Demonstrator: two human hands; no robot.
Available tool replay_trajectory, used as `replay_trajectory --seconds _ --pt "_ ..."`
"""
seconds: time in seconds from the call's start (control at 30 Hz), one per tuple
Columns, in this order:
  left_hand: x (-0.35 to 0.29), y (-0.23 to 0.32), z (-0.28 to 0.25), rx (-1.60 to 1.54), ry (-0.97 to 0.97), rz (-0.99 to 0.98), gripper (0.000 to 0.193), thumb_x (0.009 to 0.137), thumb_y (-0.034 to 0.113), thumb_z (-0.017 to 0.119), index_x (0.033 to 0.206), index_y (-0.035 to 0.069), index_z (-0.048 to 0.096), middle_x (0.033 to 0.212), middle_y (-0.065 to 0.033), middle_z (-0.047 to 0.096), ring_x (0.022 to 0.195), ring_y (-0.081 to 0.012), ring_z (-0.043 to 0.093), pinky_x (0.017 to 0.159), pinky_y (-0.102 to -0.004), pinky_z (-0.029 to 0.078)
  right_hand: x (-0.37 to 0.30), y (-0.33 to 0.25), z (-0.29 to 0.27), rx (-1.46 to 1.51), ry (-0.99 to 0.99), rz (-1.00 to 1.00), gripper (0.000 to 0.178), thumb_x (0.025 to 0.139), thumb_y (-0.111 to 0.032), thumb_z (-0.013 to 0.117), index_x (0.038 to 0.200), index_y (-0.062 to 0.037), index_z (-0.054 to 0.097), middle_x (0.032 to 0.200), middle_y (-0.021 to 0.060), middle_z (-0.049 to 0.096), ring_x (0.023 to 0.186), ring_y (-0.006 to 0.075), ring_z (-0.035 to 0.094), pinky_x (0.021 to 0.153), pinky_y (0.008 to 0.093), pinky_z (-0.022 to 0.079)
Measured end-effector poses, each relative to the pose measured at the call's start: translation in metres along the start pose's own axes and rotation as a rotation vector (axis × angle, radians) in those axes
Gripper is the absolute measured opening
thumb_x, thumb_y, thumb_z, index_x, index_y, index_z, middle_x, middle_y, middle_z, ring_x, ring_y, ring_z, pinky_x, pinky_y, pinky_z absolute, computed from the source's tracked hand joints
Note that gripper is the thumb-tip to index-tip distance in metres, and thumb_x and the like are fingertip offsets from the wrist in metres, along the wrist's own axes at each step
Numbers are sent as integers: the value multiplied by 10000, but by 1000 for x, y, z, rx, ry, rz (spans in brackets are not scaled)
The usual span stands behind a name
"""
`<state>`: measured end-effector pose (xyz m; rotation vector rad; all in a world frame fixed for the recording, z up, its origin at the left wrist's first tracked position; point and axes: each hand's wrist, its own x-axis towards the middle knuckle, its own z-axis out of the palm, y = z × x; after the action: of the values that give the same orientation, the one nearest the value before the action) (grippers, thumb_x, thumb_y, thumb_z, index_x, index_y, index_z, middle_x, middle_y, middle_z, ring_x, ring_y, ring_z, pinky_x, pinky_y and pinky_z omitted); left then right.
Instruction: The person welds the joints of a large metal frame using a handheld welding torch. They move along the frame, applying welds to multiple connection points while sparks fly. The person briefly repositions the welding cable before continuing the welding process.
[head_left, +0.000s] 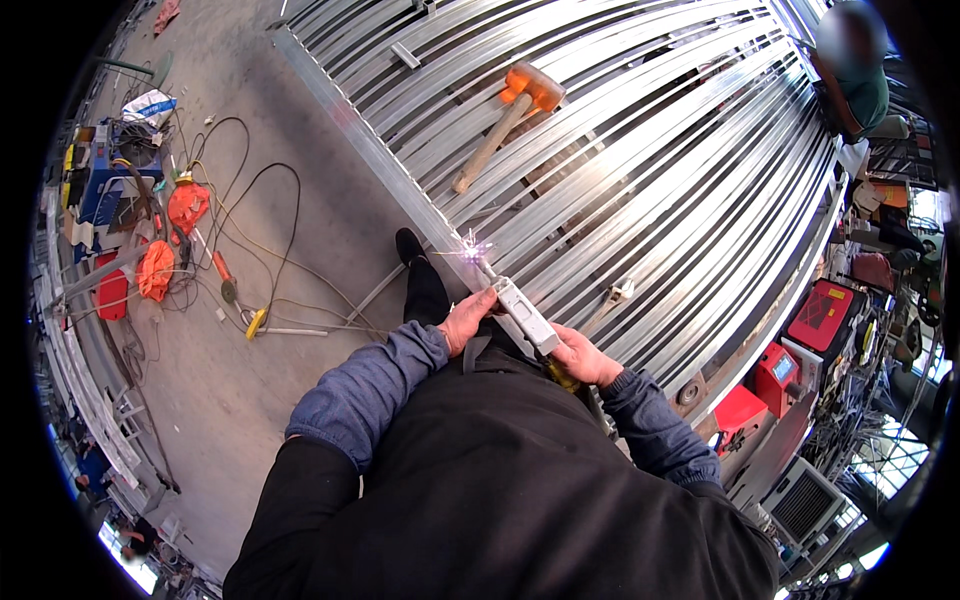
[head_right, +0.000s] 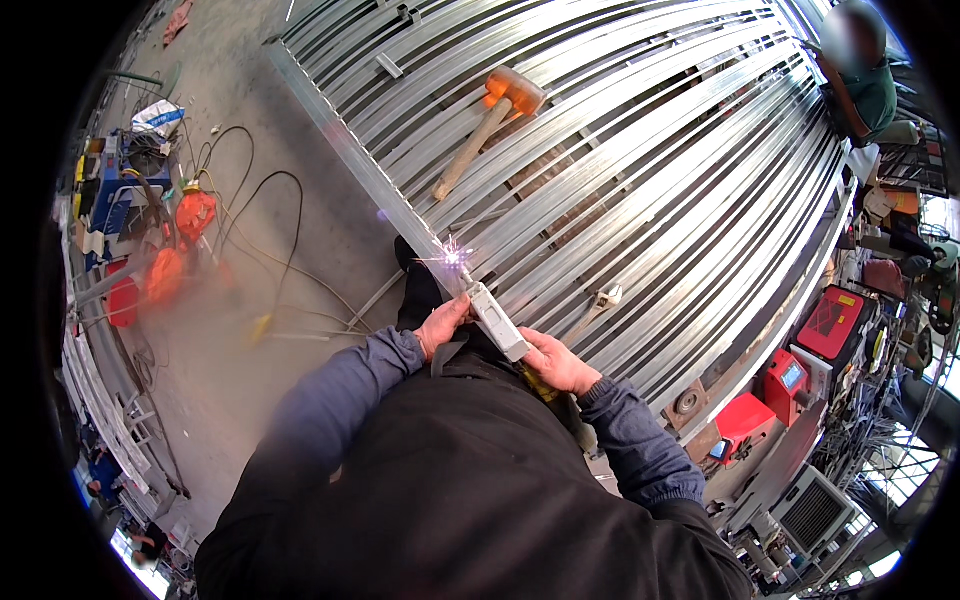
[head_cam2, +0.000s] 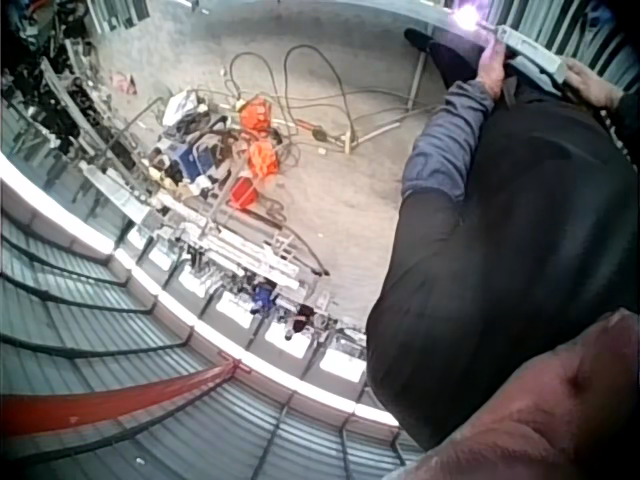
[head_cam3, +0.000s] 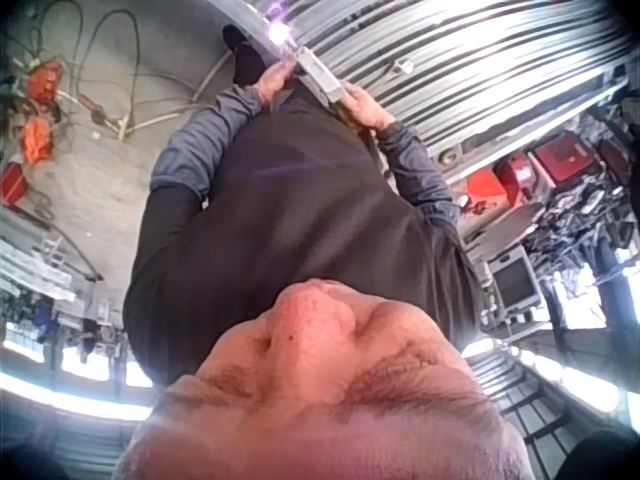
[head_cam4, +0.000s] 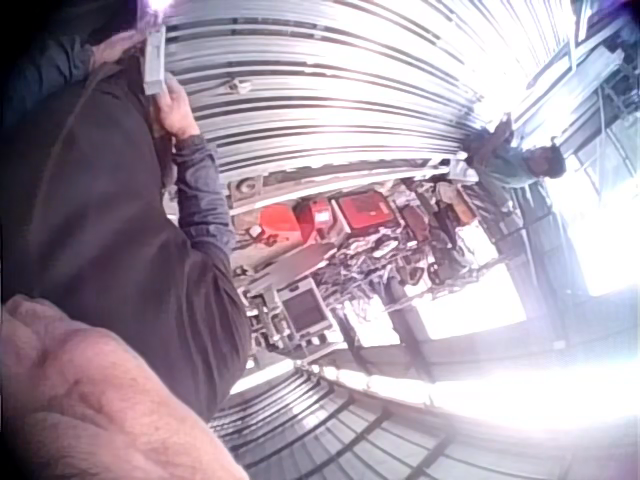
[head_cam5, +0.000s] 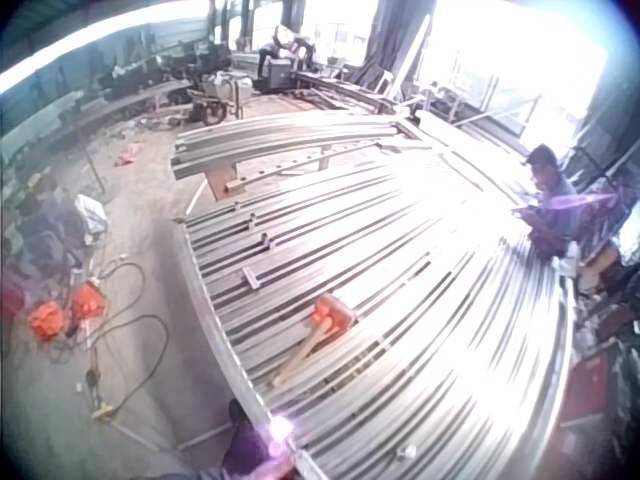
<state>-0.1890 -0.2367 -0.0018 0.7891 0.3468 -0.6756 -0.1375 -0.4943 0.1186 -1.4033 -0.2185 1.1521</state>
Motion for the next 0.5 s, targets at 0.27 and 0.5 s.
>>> replay_trajectory --seconds 0.27,0.5 --pt "1 2 -1 41 -45 7 733 1057 641 399 1422 18 527 1325 -95 634 1227 -191 587 1100 -358 443 0 3 -1 -33 5 3 453 1094 -283 506 1440 9 530 1324 96 635 1239 176 556 1088 321 424" --pt "-2 1 0 -9 -37 6 669 1083 564 448 1441 7 541 1350 -71 626 1265 -173 542 1143 -337 364 -1 0 0 -22 -9 -12 454 1093 -279 498 1442 10 528 1325 95 636 1240 182 556 1092 323 421"
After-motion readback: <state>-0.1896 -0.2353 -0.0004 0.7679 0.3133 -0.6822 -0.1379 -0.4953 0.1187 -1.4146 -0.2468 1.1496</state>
